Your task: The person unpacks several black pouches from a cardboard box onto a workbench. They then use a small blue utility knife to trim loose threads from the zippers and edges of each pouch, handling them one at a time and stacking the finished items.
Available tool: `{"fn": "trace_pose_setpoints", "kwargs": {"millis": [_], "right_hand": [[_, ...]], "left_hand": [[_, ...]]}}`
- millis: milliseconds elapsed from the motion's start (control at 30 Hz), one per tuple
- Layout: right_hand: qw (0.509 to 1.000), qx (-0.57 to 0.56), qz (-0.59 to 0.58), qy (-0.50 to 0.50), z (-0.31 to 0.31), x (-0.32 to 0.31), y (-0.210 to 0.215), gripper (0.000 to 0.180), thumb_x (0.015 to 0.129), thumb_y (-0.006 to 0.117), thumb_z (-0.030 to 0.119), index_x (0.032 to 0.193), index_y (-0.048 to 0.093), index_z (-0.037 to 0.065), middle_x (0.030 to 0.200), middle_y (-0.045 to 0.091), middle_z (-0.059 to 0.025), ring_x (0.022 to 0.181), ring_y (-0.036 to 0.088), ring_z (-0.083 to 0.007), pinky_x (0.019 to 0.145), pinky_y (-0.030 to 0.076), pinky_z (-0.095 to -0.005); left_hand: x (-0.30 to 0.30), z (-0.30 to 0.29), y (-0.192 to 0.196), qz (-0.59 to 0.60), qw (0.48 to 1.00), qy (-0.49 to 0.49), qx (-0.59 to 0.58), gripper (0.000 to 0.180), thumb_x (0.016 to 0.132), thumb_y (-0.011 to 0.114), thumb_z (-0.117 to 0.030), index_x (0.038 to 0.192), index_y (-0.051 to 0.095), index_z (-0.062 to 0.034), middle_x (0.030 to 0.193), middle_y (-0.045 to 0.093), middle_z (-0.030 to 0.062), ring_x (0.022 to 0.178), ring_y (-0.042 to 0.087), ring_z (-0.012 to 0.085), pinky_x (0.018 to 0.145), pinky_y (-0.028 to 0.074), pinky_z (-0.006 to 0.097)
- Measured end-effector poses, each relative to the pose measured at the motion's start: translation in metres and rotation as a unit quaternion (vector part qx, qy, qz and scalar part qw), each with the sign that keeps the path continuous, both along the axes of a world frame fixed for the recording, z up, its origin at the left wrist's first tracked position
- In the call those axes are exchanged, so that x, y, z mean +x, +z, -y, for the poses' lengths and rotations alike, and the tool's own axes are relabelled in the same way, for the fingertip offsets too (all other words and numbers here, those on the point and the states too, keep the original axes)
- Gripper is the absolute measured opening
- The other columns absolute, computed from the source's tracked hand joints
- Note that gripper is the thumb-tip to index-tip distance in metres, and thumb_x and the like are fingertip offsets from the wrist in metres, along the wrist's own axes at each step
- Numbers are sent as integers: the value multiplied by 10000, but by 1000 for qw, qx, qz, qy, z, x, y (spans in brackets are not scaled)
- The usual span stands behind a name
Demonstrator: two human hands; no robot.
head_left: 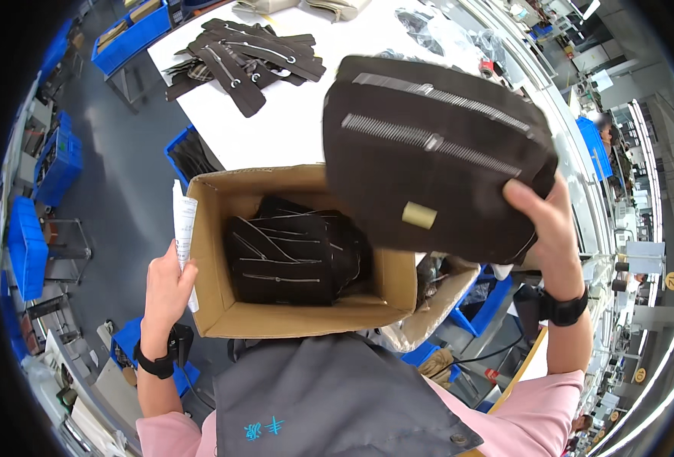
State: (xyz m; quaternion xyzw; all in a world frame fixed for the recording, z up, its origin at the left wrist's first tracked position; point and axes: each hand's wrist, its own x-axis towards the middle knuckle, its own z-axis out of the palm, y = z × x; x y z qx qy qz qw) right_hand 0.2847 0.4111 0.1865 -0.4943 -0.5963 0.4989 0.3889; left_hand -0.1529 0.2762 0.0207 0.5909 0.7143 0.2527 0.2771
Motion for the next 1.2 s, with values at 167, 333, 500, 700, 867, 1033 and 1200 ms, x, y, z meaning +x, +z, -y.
{"fn": "trace_pose_setpoints", "kwargs": {"millis": [167, 333, 500, 700, 867, 1033, 1200], "right_hand": [[995, 8, -86, -41, -76, 22, -24, 416, 872, 706, 112, 1241, 565, -19, 1125, 658, -106, 956, 664, -177, 834, 543, -294], [989, -71, -45, -124, -169, 62, -148, 465, 894, 695, 177, 1290, 540, -10, 1182, 640, -131, 1014, 648, -229, 887, 528, -338], [957, -208, -68, -191, -186, 95, -323, 590, 819, 761, 75, 1343, 495, 25, 1279, 586, -113, 1153, 575, -256, 958, 491, -377], [932, -308, 131, -138, -188, 109, -314, 704, 820, 760, 414, 1318, 510, -16, 1260, 575, -136, 1147, 545, -255, 913, 461, -388], [913, 140, 354, -147, -184, 104, -239, 737, 859, 749, 308, 1364, 390, -91, 1288, 530, -222, 1168, 514, -238, 976, 420, -357], [951, 175, 240, 88, -62, -50, -85, 142, 903, 614, 5, 1037, 658, -3, 821, 680, -35, 743, 632, -81, 703, 487, -204], [821, 100, 404, 392, -18, -127, -86, 497, 812, 753, 272, 1198, 568, 19, 1059, 673, -129, 989, 660, -277, 862, 528, -354]], "left_hand": [[-1, 9, 0, -34, 999, 19, -2, 289, 818, 531, -96, 1056, 551, 67, 685, 564, 272, 667, 588, 450, 636, 460, 481], [9, 13, 5, -79, 996, 49, -16, 329, 812, 546, -117, 1076, 528, 79, 682, 551, 280, 672, 576, 456, 634, 440, 508], [15, 15, 16, -99, 990, 71, -65, 286, 821, 521, -128, 1024, 513, 73, 669, 532, 280, 676, 555, 467, 649, 422, 516], [22, 16, 23, -114, 987, 80, -78, 272, 825, 521, -101, 1035, 512, 72, 664, 517, 267, 637, 536, 453, 600, 411, 475], [19, 1, 14, -127, 988, 44, -71, 270, 827, 527, -94, 1034, 511, 78, 635, 511, 255, 609, 540, 435, 589, 411, 470], [14, 5, 20, -98, 994, 20, -51, 278, 833, 538, -83, 1067, 506, 64, 649, 536, 239, 604, 553, 416, 572, 407, 461], [15, -2, 11, -58, 998, -15, -29, 310, 841, 557, -88, 1099, 508, 77, 636, 548, 226, 590, 561, 403, 574, 417, 457]]}}
